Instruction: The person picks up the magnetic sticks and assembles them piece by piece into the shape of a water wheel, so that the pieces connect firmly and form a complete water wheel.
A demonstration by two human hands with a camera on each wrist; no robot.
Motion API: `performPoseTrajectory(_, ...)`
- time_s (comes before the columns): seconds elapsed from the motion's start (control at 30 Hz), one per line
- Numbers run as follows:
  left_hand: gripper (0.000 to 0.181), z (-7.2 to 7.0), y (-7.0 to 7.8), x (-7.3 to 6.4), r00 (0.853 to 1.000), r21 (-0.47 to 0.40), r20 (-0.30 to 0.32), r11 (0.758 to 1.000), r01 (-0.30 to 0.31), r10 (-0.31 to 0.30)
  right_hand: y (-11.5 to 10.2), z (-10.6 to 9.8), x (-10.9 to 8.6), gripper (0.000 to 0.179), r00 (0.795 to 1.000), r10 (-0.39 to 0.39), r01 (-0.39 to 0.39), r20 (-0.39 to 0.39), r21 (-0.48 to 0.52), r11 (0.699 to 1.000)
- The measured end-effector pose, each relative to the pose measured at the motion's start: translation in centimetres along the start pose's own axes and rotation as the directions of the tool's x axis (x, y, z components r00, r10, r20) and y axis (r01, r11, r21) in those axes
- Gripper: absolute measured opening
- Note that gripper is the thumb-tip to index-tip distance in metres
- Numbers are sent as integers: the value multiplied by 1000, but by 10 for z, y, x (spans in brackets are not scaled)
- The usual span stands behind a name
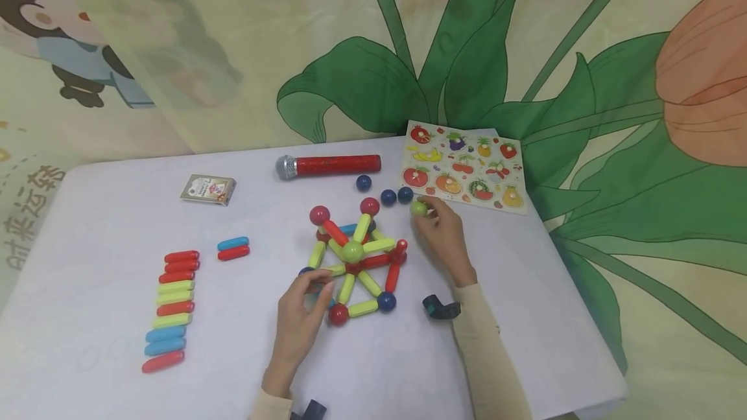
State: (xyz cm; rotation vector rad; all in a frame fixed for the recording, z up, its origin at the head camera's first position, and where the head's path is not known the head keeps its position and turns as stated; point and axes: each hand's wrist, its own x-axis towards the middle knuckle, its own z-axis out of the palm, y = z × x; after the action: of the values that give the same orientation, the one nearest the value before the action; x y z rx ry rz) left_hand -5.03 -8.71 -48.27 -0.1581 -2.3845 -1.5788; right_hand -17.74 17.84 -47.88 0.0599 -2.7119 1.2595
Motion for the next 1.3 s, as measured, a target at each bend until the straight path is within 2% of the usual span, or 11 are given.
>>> performPoseTrajectory(0.1,24,-8,-7,3,999,37,-29,999,24,-23,-17,-6,-22,31,995,-99,94,6,246,965)
performPoseTrajectory(0.2,24,-19,-17,7,994,61,-72,995,84,-79,-31,-8,-41,30,983,-181,156,39,353,923)
performPoseTrajectory(0.4,27,-54,-37,15,960,159,-211,962,221,-186,-54,-13,-57,29,977,-195,157,85,328,931)
performPoseTrajectory(0.53,32,-79,-48,21,930,232,-299,929,289,-215,-39,-4,-56,31,979,-179,136,101,333,933)
performPoseTrajectory(0.7,41,-96,-60,28,935,349,-289,887,302,-205,-25,0,-57,34,984,-153,109,94,363,926)
performPoseTrajectory(0.8,45,-100,-64,32,937,402,-273,859,316,-217,-25,-4,-63,33,991,-113,79,66,381,921)
performPoseTrajectory(0.9,46,-100,-68,37,919,406,-291,836,369,-264,-25,-11,-73,30,997,-67,45,42,399,916)
performPoseTrajectory(1.03,46,-99,-72,41,901,388,-316,826,409,-297,-16,-15,-88,29,998,33,-50,47,414,909)
performPoseTrajectory(1.1,44,-99,-72,43,901,382,-317,830,406,-295,-6,-11,-95,27,996,78,-88,41,403,911)
performPoseTrajectory(1.2,42,-98,-71,43,900,385,-310,824,415,-308,5,-4,-106,24,996,92,-94,19,312,946)
performPoseTrajectory(1.3,39,-93,-68,40,905,371,-299,837,401,-301,3,3,-116,22,999,27,-34,37,190,981)
